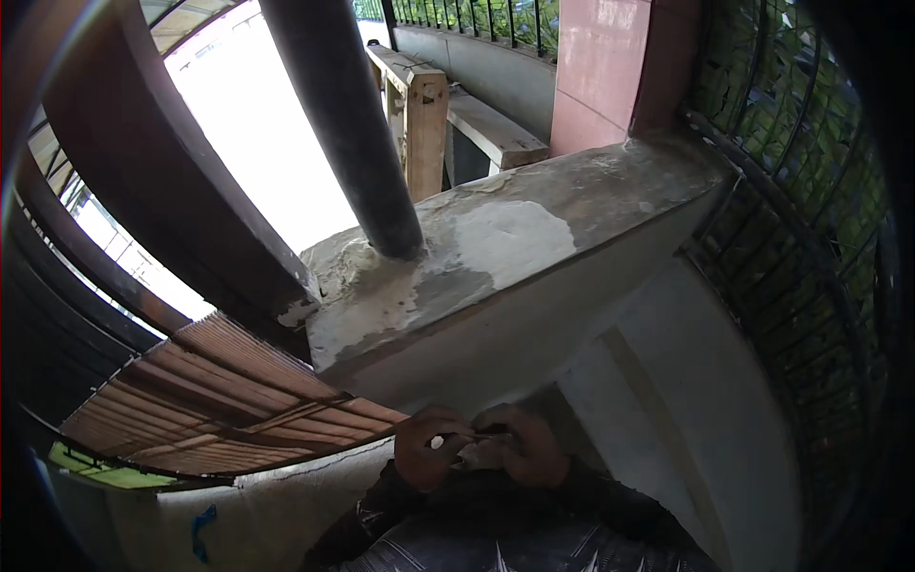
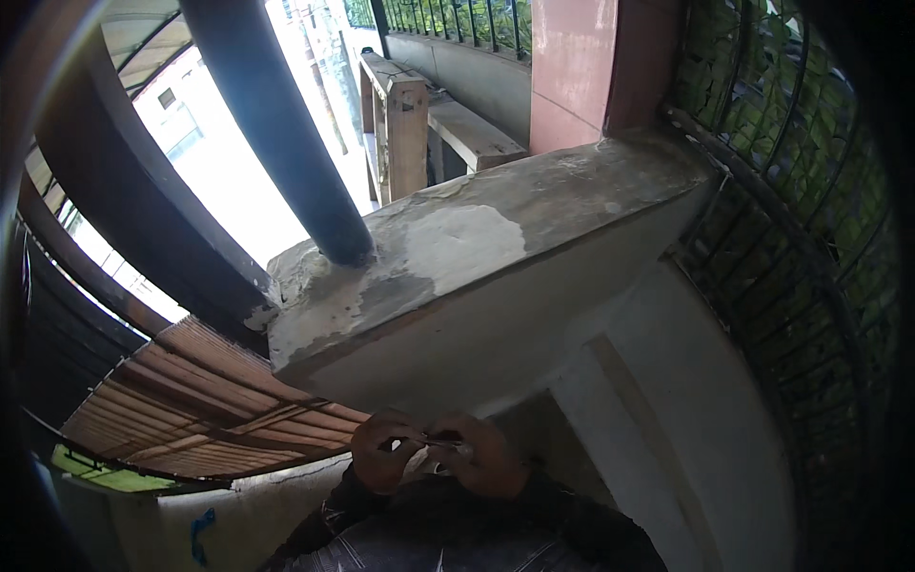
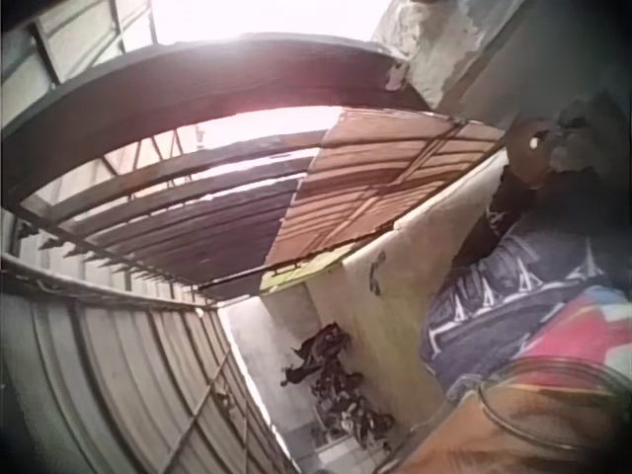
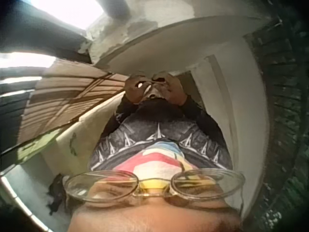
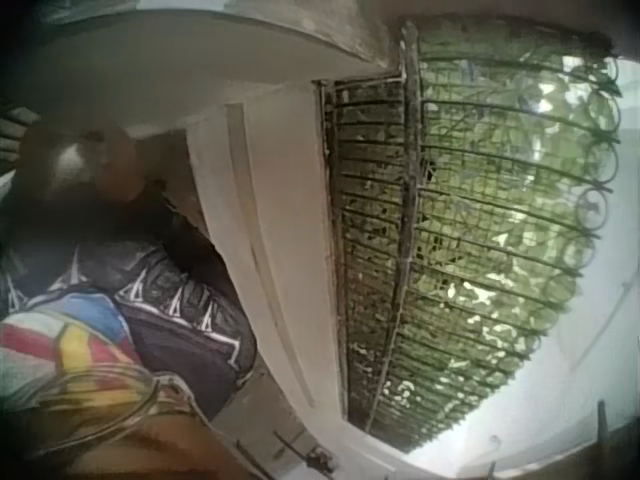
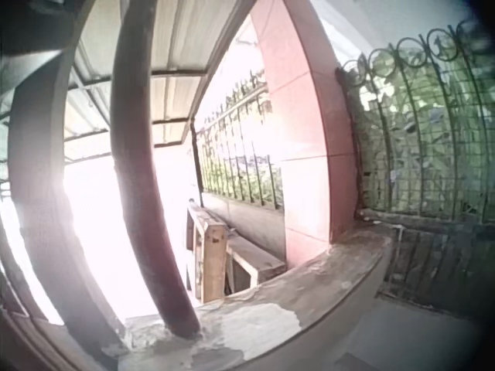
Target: Sand the corner of a plastered wall using sandpaper.
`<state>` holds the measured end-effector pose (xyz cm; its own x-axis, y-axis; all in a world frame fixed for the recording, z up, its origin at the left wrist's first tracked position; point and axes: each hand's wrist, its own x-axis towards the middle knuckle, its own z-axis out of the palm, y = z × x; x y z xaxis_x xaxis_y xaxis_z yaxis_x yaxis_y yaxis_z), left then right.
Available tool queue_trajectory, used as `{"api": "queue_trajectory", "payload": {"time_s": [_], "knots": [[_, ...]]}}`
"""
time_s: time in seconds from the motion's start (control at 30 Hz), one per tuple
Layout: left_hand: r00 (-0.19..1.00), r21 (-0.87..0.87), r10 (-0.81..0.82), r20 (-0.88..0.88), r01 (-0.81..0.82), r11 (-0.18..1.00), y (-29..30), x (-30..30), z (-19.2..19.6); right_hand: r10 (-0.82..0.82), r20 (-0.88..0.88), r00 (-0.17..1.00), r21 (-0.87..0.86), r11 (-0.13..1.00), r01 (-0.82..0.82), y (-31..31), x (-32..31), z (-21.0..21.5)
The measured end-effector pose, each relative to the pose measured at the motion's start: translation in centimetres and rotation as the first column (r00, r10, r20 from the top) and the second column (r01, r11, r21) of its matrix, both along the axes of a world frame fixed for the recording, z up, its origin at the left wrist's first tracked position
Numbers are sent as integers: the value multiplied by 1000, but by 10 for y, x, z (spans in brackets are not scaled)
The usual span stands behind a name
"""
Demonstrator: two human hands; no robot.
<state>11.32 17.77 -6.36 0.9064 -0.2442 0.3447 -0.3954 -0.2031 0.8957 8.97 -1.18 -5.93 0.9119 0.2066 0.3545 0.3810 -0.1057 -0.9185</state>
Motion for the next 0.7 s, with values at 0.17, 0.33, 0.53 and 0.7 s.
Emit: {"api": "queue_trajectory", "payload": {"time_s": [0.17,0.33,0.53,0.7], "knots": [[995,115,-36,92,25,993,41,21,6,2,-307,952,-48,999,-18,46,5,11],[963,161,-140,228,105,981,65,29,21,-25,-238,971,214,974,78,78,-1,3],[875,215,-247,417,169,962,90,34,37,-75,-146,986,158,983,98,99,0,14],[645,73,80,760,-206,976,119,42,39,-256,54,965,-121,958,261,119,13,25]]}}
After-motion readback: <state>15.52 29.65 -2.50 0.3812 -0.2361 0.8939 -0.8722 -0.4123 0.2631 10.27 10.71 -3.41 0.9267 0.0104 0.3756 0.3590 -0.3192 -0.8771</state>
